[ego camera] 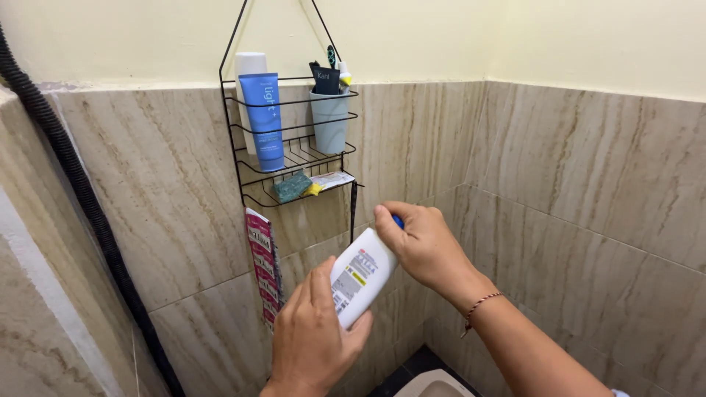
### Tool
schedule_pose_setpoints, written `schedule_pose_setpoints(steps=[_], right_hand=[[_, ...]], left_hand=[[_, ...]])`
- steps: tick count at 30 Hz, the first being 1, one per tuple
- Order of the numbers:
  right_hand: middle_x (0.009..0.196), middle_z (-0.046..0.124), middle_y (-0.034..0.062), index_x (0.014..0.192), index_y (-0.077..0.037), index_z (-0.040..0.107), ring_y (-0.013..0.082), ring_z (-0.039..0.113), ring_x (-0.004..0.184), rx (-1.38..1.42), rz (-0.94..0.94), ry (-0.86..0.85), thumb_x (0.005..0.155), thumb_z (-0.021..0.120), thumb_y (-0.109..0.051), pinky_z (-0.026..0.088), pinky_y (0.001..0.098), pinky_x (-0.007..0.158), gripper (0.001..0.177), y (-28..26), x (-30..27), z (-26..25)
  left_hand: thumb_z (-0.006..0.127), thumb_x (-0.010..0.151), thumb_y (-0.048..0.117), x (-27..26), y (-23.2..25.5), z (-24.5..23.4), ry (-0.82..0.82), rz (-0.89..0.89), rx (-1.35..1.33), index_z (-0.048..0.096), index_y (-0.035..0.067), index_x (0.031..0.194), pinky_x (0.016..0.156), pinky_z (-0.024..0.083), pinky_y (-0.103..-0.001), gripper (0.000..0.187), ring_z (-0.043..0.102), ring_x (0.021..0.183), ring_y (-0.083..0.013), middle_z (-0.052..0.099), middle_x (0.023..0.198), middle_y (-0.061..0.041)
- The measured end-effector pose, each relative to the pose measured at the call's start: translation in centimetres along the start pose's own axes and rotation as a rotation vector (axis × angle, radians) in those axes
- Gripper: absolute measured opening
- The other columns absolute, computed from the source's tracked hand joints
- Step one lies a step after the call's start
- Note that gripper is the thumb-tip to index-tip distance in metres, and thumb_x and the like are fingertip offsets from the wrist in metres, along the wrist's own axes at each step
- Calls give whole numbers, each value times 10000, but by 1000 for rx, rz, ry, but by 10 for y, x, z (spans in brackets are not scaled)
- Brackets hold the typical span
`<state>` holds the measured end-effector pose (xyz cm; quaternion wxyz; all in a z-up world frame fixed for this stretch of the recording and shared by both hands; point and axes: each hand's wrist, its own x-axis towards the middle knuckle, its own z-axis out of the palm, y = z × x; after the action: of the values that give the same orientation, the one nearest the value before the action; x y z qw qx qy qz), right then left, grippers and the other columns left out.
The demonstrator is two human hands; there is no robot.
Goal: Organizing and rinsing various toiletry bottles and supplies on a bathroom shelf.
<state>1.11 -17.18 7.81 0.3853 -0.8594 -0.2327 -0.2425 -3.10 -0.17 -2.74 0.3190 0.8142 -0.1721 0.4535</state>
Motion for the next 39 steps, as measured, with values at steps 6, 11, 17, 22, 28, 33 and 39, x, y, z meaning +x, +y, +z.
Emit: schedule_pose_setpoints(steps=[6, 11, 17, 22, 28, 33, 39], right_hand=[[632, 558, 77, 858, -26, 636, 109, 489, 618, 128, -198, -274, 1045, 556, -289, 472, 331, 567, 333, 14, -4, 1], [938, 616, 53, 1080, -61, 622, 111, 561, 881, 250, -251, -602, 1044, 560, -294, 497, 314, 745, 244, -2, -10, -17], [1032, 690, 80, 1190, -99, 648, 159, 620, 849, -26, 128, -524, 968, 677, -384, 522, 320, 725, 362, -22, -13, 5], [859, 736, 173, 1036, -16, 724, 210, 638, 718, -261, 327, -443, 996, 674, -424, 519, 342, 675, 414, 86, -13, 50], [1103, 691, -183, 1298, -264, 609, 65, 703, 775, 282, 338, -612, 891, 737, -361, 607, 263, 660, 438, 85, -23, 39], [870, 734, 203, 1017, 40, 748, 200, 682, 753, 94, 460, -776, 936, 730, -317, 569, 329, 689, 367, 89, -22, 37], [1113, 740, 49, 1085, -22, 718, 109, 679, 1057, 604, 149, -741, 840, 778, -7, 562, 299, 963, 253, 81, -28, 1]], left_hand=[[704, 842, 239, -7, -13, -15, -694, -547, -831, 522, 69, 1387, 724, 576, -340, 599, 733, 778, -180, 763, 1021, -159], [646, 907, 234, -30, -32, 5, -761, -626, -1269, 572, 22, 1370, 759, 584, -330, 515, 725, 824, -170, 751, 980, -103], [670, 932, 314, -51, -46, 47, -403, -535, -716, 621, 94, 1170, 698, 564, -376, 327, 726, 781, -237, 734, 863, -110], [711, 931, 275, -75, -69, 74, -226, -321, -367, 626, 71, 1070, 667, 507, -446, 261, 674, 856, -387, 711, 924, -175], [732, 881, 284, -76, -67, 65, -445, -497, -455, 668, 68, 1007, 653, 524, -415, 259, 714, 732, -308, 715, 830, -167], [730, 923, 286, -85, -83, 78, -628, -600, -838, 653, 37, 1111, 640, 572, -369, 321, 722, 686, -248, 733, 839, -152], [691, 965, 310, -86, -91, 48, -937, -927, -1642, 505, 47, 1377, 704, 617, -381, 523, 760, 769, -305, 733, 1011, -181]])
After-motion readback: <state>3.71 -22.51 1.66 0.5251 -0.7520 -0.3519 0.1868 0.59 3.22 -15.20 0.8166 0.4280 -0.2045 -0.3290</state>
